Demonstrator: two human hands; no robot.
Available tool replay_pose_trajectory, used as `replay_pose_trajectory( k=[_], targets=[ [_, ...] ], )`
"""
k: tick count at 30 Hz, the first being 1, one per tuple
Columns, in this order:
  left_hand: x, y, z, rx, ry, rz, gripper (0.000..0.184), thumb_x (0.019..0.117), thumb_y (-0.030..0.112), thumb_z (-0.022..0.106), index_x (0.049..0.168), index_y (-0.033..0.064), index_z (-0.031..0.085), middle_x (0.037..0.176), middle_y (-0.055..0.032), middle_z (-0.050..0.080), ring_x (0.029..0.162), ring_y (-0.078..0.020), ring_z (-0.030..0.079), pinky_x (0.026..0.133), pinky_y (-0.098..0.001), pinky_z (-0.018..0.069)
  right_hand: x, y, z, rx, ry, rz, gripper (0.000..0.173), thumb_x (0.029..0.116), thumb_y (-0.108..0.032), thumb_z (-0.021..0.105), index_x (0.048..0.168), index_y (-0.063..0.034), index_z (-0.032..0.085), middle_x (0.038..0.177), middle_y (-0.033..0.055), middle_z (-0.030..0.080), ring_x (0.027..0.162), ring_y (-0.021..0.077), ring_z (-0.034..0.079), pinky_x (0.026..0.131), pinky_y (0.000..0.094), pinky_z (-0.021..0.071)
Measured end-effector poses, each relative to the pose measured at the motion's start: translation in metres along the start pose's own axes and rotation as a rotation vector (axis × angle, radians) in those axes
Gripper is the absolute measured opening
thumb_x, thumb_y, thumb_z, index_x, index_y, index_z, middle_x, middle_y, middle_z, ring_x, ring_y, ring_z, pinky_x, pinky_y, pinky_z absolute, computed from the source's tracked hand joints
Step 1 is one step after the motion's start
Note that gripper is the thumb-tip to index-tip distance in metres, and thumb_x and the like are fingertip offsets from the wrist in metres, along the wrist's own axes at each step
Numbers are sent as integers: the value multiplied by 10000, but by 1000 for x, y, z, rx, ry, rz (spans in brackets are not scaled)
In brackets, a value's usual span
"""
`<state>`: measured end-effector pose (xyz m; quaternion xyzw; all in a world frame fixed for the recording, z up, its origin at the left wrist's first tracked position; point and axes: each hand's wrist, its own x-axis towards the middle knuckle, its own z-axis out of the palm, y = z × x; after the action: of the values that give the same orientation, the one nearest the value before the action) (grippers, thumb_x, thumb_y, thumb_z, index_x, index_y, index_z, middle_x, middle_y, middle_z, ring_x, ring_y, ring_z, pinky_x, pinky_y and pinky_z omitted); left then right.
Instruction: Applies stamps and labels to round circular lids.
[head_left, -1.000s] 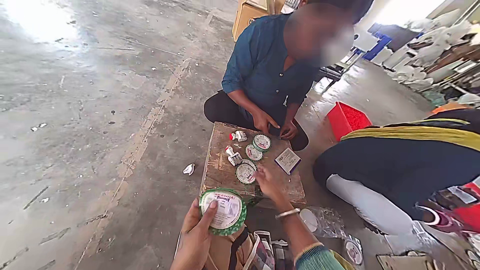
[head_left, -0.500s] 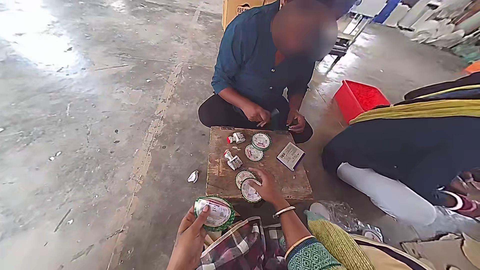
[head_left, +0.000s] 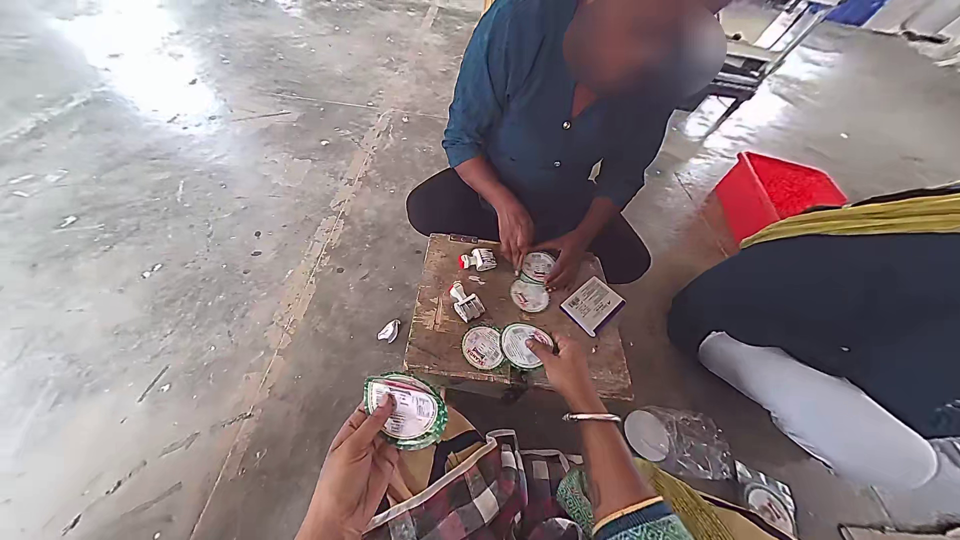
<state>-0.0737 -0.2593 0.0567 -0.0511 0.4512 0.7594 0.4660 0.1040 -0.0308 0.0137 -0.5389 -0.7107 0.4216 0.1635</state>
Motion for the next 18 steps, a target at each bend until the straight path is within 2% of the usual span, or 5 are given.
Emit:
replay_pose_trajectory(
  k=[2,5,9,15,18],
  targets=[
    [-3,-9,7,13,34,-19,263,1102,55,320,1111,33,582,913,-82,758,770,-148,762,651,-294,645,16,-20,-12,-217,-258,-112,363,1029,-224,629,1277,39,659,1215,236,683,1161,325,649,1047,510,462],
    [-5,-23,16,19,89,-116,224,1112,92,337,1214,19,522,963,-108,731,811,-176,754,689,-317,641,50,-45,7,-512,-602,-228,345,1021,-227,646,1240,38,665,1199,252,664,1146,380,620,1011,575,437],
    [-5,-36,14,-20,121,-187,254,1119,127,331,1320,42,462,1007,-139,716,823,-221,753,685,-352,643,78,-43,30,-557,-476,-257,394,934,-195,756,1277,-24,663,1273,212,629,1226,375,577,1062,545,431],
    [-8,-62,9,-102,120,-226,246,1116,108,307,1253,15,489,1027,-120,714,903,-195,739,805,-361,629,43,-30,39,-604,-367,-138,821,894,-475,767,1463,47,490,1510,301,438,1434,468,374,1167,584,313],
    [4,-84,22,-152,57,-223,276,1117,103,296,1336,19,441,1123,-112,673,1006,-179,700,894,-352,589,35,-32,49,-629,-406,-137,750,888,-419,791,1413,45,522,1487,288,448,1412,454,396,1131,542,373]
  ],
)
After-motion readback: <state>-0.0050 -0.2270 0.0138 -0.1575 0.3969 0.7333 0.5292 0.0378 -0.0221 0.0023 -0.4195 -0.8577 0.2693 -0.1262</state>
